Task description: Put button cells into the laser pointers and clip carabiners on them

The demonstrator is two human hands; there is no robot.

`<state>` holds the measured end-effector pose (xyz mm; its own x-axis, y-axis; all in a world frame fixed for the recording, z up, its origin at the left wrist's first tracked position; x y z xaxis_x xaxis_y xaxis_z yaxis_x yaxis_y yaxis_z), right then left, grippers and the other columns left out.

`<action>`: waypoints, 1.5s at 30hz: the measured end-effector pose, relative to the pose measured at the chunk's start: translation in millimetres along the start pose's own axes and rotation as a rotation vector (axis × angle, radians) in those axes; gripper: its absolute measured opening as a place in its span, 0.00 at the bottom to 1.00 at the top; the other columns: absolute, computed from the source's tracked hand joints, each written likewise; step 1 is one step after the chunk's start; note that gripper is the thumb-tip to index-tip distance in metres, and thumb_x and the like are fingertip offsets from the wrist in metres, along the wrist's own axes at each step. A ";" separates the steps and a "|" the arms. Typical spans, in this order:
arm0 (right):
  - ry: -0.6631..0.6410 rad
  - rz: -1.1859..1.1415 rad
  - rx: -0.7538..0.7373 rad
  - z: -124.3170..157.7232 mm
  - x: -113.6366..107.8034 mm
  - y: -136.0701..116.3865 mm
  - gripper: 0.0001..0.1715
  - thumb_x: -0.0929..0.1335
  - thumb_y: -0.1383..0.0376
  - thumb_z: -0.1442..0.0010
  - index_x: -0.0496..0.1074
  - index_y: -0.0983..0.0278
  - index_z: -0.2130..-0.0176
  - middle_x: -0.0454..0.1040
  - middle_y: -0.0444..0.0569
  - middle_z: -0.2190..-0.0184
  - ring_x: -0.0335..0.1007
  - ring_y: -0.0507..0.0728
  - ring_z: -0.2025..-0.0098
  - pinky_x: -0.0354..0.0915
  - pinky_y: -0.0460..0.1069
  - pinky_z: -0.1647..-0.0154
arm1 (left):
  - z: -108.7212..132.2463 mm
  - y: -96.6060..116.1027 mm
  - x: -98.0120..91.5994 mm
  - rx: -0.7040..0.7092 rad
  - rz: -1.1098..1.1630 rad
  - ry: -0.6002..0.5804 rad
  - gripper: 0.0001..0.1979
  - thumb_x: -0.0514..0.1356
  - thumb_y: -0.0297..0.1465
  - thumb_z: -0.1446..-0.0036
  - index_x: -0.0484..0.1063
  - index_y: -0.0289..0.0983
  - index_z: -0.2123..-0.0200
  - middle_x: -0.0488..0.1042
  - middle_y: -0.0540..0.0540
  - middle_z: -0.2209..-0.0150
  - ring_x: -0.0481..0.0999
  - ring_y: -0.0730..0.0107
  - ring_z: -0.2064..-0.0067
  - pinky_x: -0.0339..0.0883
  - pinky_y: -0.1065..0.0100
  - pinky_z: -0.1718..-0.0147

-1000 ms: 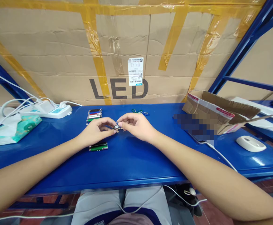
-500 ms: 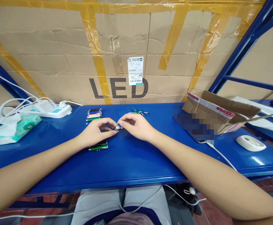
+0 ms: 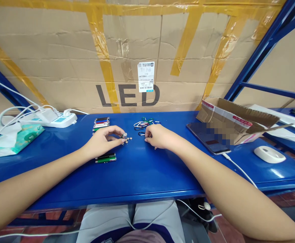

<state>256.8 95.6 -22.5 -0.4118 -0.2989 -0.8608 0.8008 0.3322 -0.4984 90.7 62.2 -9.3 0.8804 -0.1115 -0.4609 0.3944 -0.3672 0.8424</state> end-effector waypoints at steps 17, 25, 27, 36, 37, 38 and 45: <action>0.279 -0.355 -0.357 -2.5 -13.7 -27.9 0.08 0.72 0.61 0.42 0.79 0.63 0.67 0.81 0.48 0.67 0.72 0.54 0.70 0.67 0.50 0.66 | 1.0 0.7 3.6 0.020 -0.002 -0.041 0.11 0.67 0.35 0.48 0.77 0.36 0.61 0.79 0.44 0.60 0.77 0.63 0.57 0.75 0.64 0.60; 0.384 -0.404 -0.578 24.9 -25.6 -61.9 0.09 0.71 0.59 0.39 0.79 0.63 0.65 0.78 0.50 0.63 0.71 0.54 0.65 0.65 0.49 0.66 | 2.8 6.9 6.0 0.052 0.001 -0.053 0.13 0.66 0.37 0.46 0.78 0.36 0.60 0.79 0.43 0.59 0.77 0.62 0.57 0.75 0.63 0.58; 0.370 -0.421 -0.578 25.1 -24.9 -62.1 0.10 0.71 0.59 0.39 0.78 0.63 0.65 0.77 0.50 0.64 0.70 0.53 0.66 0.64 0.49 0.67 | 3.0 5.6 6.2 0.044 0.014 -0.051 0.14 0.66 0.38 0.45 0.78 0.36 0.60 0.79 0.42 0.60 0.77 0.63 0.57 0.76 0.64 0.61; 0.145 -0.570 -0.471 12.1 -11.0 -51.8 0.19 0.68 0.50 0.38 0.68 0.64 0.66 0.69 0.43 0.71 0.60 0.48 0.75 0.58 0.45 0.75 | 6.4 14.4 10.9 0.059 0.083 -0.088 0.15 0.64 0.40 0.42 0.77 0.35 0.58 0.77 0.42 0.61 0.77 0.66 0.64 0.76 0.68 0.70; 0.116 -0.538 -0.490 13.3 -9.4 -54.6 0.19 0.67 0.50 0.36 0.67 0.63 0.67 0.67 0.42 0.73 0.59 0.49 0.75 0.58 0.45 0.74 | 7.0 16.7 11.2 0.066 0.082 -0.093 0.15 0.63 0.40 0.41 0.77 0.35 0.58 0.77 0.42 0.60 0.77 0.67 0.65 0.76 0.68 0.70; 0.099 -0.501 -0.515 15.2 -9.1 -57.5 0.19 0.65 0.51 0.35 0.67 0.63 0.68 0.65 0.41 0.74 0.59 0.49 0.75 0.58 0.45 0.74 | 7.6 18.4 12.1 0.065 0.084 -0.104 0.15 0.63 0.40 0.41 0.78 0.35 0.57 0.77 0.42 0.60 0.76 0.68 0.66 0.76 0.68 0.70; 0.025 -0.266 -0.813 41.8 -12.3 -82.0 0.15 0.64 0.60 0.32 0.68 0.64 0.70 0.70 0.44 0.73 0.63 0.51 0.70 0.61 0.47 0.66 | 20.0 13.7 39.6 -0.201 0.325 -0.390 0.13 0.64 0.39 0.42 0.80 0.36 0.63 0.79 0.45 0.68 0.75 0.72 0.72 0.75 0.67 0.70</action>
Point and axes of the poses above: each hand's wrist, its own z-axis away from the middle knuckle, its own x-axis out of the palm, y = z × x, the point moved 10 cm from there along -z, towards the middle knuckle
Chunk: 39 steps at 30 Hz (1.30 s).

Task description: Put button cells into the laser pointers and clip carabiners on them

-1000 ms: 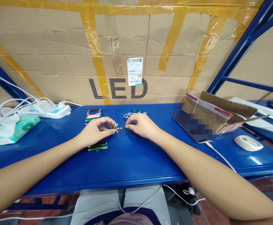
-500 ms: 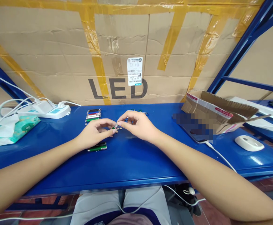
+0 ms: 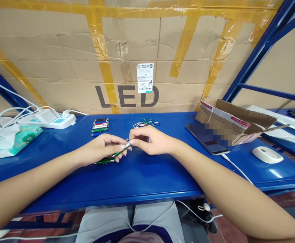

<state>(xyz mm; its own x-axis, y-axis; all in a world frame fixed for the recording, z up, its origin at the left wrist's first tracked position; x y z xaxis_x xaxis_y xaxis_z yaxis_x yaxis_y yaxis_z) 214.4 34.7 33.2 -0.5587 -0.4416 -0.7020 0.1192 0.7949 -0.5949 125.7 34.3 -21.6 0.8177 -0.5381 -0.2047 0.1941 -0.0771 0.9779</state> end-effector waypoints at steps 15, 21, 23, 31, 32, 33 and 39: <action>0.180 -0.851 0.637 11.1 39.3 58.4 0.19 0.72 0.57 0.43 0.64 0.64 0.76 0.58 0.36 0.88 0.47 0.45 0.88 0.42 0.43 0.87 | 34.1 51.5 24.4 0.704 -1.379 0.298 0.16 0.49 0.28 0.31 0.77 0.31 0.58 0.77 0.38 0.65 0.75 0.60 0.63 0.73 0.60 0.60; 0.151 -0.768 0.585 5.1 38.4 60.8 0.25 0.70 0.50 0.41 0.61 0.62 0.76 0.57 0.36 0.85 0.48 0.46 0.85 0.45 0.44 0.84 | 26.6 53.5 7.3 0.649 -1.139 0.322 0.13 0.53 0.29 0.33 0.77 0.31 0.56 0.78 0.39 0.62 0.77 0.62 0.60 0.74 0.61 0.58; 0.180 -0.499 0.478 1.3 24.3 55.2 0.28 0.67 0.45 0.39 0.61 0.63 0.76 0.55 0.37 0.83 0.49 0.47 0.82 0.48 0.45 0.81 | 18.5 46.4 -3.5 0.517 -0.903 0.304 0.11 0.55 0.31 0.34 0.77 0.33 0.59 0.78 0.42 0.64 0.78 0.65 0.63 0.74 0.65 0.62; 0.284 0.003 0.378 1.7 10.0 38.5 0.29 0.60 0.50 0.34 0.55 0.63 0.81 0.49 0.40 0.81 0.44 0.48 0.77 0.45 0.47 0.77 | 18.7 46.0 -2.9 0.504 -0.798 0.328 0.08 0.59 0.30 0.37 0.78 0.34 0.62 0.77 0.46 0.69 0.75 0.70 0.69 0.72 0.69 0.69; 0.310 0.000 0.419 3.3 10.2 40.1 0.29 0.61 0.51 0.35 0.54 0.62 0.82 0.48 0.39 0.82 0.43 0.48 0.78 0.43 0.47 0.77 | 23.0 51.2 1.5 0.580 -0.879 0.341 0.08 0.59 0.29 0.36 0.78 0.33 0.61 0.77 0.45 0.69 0.75 0.69 0.68 0.72 0.68 0.67; 0.329 -0.032 0.465 5.2 11.5 42.5 0.30 0.61 0.52 0.35 0.52 0.62 0.82 0.48 0.39 0.83 0.42 0.47 0.79 0.42 0.47 0.78 | 27.2 54.9 6.5 0.649 -0.957 0.347 0.09 0.57 0.28 0.35 0.78 0.32 0.60 0.78 0.43 0.67 0.76 0.68 0.66 0.72 0.67 0.65; 0.258 -0.604 0.776 16.4 44.2 63.1 0.30 0.59 0.57 0.31 0.51 0.60 0.83 0.45 0.35 0.89 0.37 0.46 0.87 0.37 0.46 0.84 | 36.5 54.2 32.7 0.829 -1.412 0.307 0.13 0.52 0.24 0.34 0.77 0.28 0.58 0.78 0.37 0.65 0.76 0.60 0.64 0.74 0.61 0.64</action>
Point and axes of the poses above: each hand's wrist, its own z-axis away from the middle knuckle, its own x-axis out of the palm, y = z × x, the point moved 10 cm from there along -z, towards the middle knuckle
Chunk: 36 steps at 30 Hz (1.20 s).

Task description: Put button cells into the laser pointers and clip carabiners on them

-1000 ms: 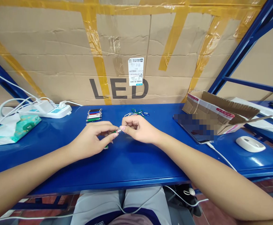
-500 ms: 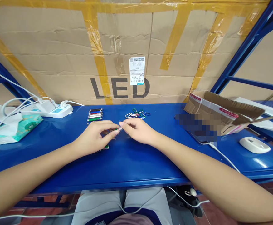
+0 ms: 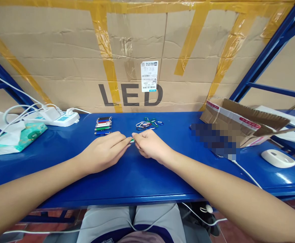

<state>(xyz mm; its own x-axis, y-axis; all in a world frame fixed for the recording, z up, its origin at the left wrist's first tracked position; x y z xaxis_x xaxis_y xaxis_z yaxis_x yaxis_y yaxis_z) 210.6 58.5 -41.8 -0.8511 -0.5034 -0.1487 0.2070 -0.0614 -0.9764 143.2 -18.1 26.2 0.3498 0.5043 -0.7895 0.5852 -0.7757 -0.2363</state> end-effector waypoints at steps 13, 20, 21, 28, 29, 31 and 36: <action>0.125 0.779 -0.902 45.6 0.2 -80.5 0.20 0.58 0.64 0.30 0.59 0.63 0.74 0.61 0.41 0.78 0.56 0.49 0.76 0.54 0.46 0.71 | 20.9 -48.2 49.0 -0.926 1.401 -0.131 0.11 0.66 0.36 0.44 0.80 0.33 0.62 0.80 0.45 0.68 0.78 0.73 0.71 0.75 0.71 0.70; 0.062 0.854 -1.107 66.5 4.6 -93.1 0.19 0.59 0.67 0.31 0.59 0.62 0.75 0.59 0.40 0.80 0.53 0.49 0.77 0.53 0.46 0.72 | 23.9 -30.3 65.0 -1.035 1.845 -0.209 0.15 0.73 0.37 0.53 0.81 0.32 0.66 0.79 0.46 0.72 0.76 0.77 0.73 0.72 0.76 0.74; 0.028 0.801 -1.078 64.0 4.3 -92.2 0.20 0.59 0.66 0.30 0.58 0.62 0.76 0.58 0.40 0.80 0.52 0.49 0.78 0.53 0.45 0.73 | 23.5 -29.4 65.1 -1.024 1.842 -0.210 0.14 0.73 0.36 0.53 0.82 0.32 0.66 0.79 0.46 0.72 0.76 0.76 0.73 0.72 0.76 0.74; -0.016 0.626 -0.924 57.7 5.4 -87.5 0.28 0.56 0.51 0.29 0.62 0.61 0.76 0.62 0.44 0.80 0.57 0.51 0.76 0.57 0.48 0.71 | 23.5 -17.1 63.8 -1.049 1.926 -0.233 0.14 0.74 0.37 0.55 0.82 0.34 0.68 0.78 0.43 0.72 0.74 0.74 0.75 0.70 0.74 0.77; -0.016 0.607 -0.931 59.9 6.0 -88.3 0.28 0.55 0.51 0.29 0.62 0.61 0.76 0.63 0.44 0.79 0.57 0.52 0.76 0.57 0.48 0.70 | 22.6 -14.6 62.4 -1.039 1.939 -0.246 0.14 0.74 0.38 0.56 0.82 0.34 0.68 0.77 0.43 0.72 0.74 0.74 0.75 0.70 0.74 0.79; -0.033 0.587 -0.955 64.0 8.2 -89.3 0.27 0.56 0.53 0.29 0.62 0.61 0.76 0.64 0.45 0.79 0.59 0.52 0.75 0.57 0.48 0.69 | 20.5 -11.2 58.8 -1.003 1.946 -0.265 0.15 0.74 0.39 0.56 0.82 0.34 0.69 0.77 0.42 0.73 0.74 0.73 0.75 0.70 0.74 0.80; -0.011 0.659 -0.975 62.0 9.6 -86.8 0.21 0.59 0.64 0.31 0.59 0.61 0.77 0.60 0.41 0.80 0.54 0.50 0.77 0.53 0.47 0.72 | 17.7 -28.2 44.9 -0.886 1.596 -0.163 0.11 0.69 0.36 0.47 0.81 0.34 0.65 0.79 0.43 0.70 0.77 0.71 0.74 0.75 0.69 0.74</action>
Point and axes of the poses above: each hand's wrist, its own z-axis away from the middle knuckle, its own x-axis out of the palm, y = z × x, the point moved 10 cm from there along -z, towards the middle knuckle
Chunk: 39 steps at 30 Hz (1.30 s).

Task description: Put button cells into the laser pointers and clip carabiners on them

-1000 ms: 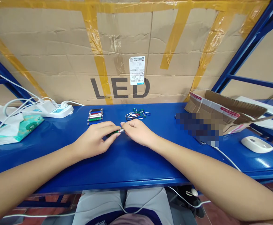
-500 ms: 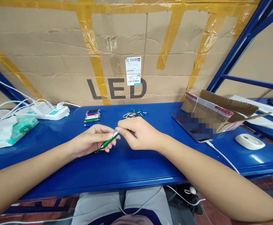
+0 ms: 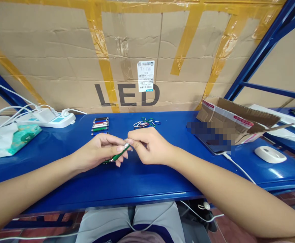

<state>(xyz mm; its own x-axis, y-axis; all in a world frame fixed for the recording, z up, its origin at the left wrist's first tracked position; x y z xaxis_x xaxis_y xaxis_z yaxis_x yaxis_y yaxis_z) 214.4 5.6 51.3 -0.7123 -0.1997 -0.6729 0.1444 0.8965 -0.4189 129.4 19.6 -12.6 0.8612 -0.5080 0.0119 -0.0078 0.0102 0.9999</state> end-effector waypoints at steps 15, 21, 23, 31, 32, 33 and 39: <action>-0.077 -0.051 0.578 11.9 29.8 70.9 0.22 0.58 0.60 0.32 0.59 0.63 0.77 0.58 0.41 0.80 0.54 0.50 0.76 0.51 0.47 0.72 | 5.5 40.6 -1.9 0.523 -1.248 0.166 0.12 0.56 0.29 0.35 0.80 0.36 0.58 0.81 0.43 0.63 0.79 0.64 0.63 0.72 0.65 0.61; -0.049 0.099 0.520 12.1 15.5 68.9 0.23 0.60 0.57 0.31 0.61 0.63 0.75 0.64 0.42 0.78 0.59 0.51 0.75 0.54 0.47 0.70 | -9.2 44.6 -69.3 0.177 -1.388 0.253 0.12 0.58 0.36 0.39 0.81 0.40 0.59 0.83 0.45 0.59 0.81 0.59 0.60 0.70 0.63 0.62; -0.059 0.152 0.520 12.5 13.1 69.9 0.22 0.62 0.57 0.33 0.59 0.63 0.77 0.63 0.42 0.79 0.57 0.50 0.76 0.52 0.47 0.72 | -8.1 44.2 -91.9 0.051 -1.510 0.309 0.11 0.59 0.35 0.42 0.80 0.40 0.62 0.83 0.44 0.63 0.80 0.56 0.62 0.69 0.63 0.65; -0.112 0.222 0.541 13.0 17.4 75.3 0.20 0.65 0.61 0.37 0.60 0.63 0.79 0.64 0.42 0.80 0.55 0.50 0.77 0.50 0.47 0.73 | -1.7 19.8 -126.0 -0.300 -1.700 0.292 0.09 0.60 0.32 0.49 0.81 0.42 0.66 0.81 0.42 0.66 0.78 0.53 0.67 0.60 0.66 0.76; -0.115 0.224 0.535 12.8 18.0 74.7 0.20 0.65 0.61 0.37 0.60 0.63 0.79 0.64 0.42 0.80 0.55 0.50 0.77 0.50 0.47 0.73 | -3.0 19.6 -127.0 -0.280 -1.687 0.300 0.10 0.60 0.31 0.49 0.81 0.43 0.65 0.81 0.42 0.65 0.78 0.53 0.65 0.60 0.66 0.76; -0.117 0.223 0.530 12.7 18.4 74.2 0.20 0.65 0.62 0.37 0.60 0.63 0.79 0.64 0.42 0.80 0.56 0.50 0.77 0.50 0.47 0.73 | -4.5 19.5 -128.5 -0.260 -1.677 0.307 0.11 0.60 0.31 0.48 0.81 0.43 0.64 0.82 0.42 0.64 0.79 0.53 0.64 0.61 0.66 0.75; -0.151 0.257 0.546 12.5 18.8 76.5 0.20 0.65 0.62 0.38 0.60 0.63 0.79 0.65 0.43 0.80 0.55 0.50 0.77 0.49 0.48 0.74 | -11.5 22.0 -141.0 -0.152 -1.633 0.375 0.10 0.61 0.33 0.47 0.82 0.43 0.63 0.83 0.43 0.60 0.79 0.52 0.60 0.65 0.64 0.70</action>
<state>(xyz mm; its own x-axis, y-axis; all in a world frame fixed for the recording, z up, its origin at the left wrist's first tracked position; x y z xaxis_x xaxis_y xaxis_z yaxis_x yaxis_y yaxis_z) 220.7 65.5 -1.1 -0.5091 -0.0940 -0.8555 0.6571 0.5995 -0.4569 13.7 101.4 7.7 -0.0172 0.1489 -0.9887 0.9798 -0.1946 -0.0464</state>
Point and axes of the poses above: each hand's wrist, its own z-axis away from the middle knuckle, its own x-axis out of the palm, y = z × x, the point moved 10 cm from there along -z, towards the middle knuckle
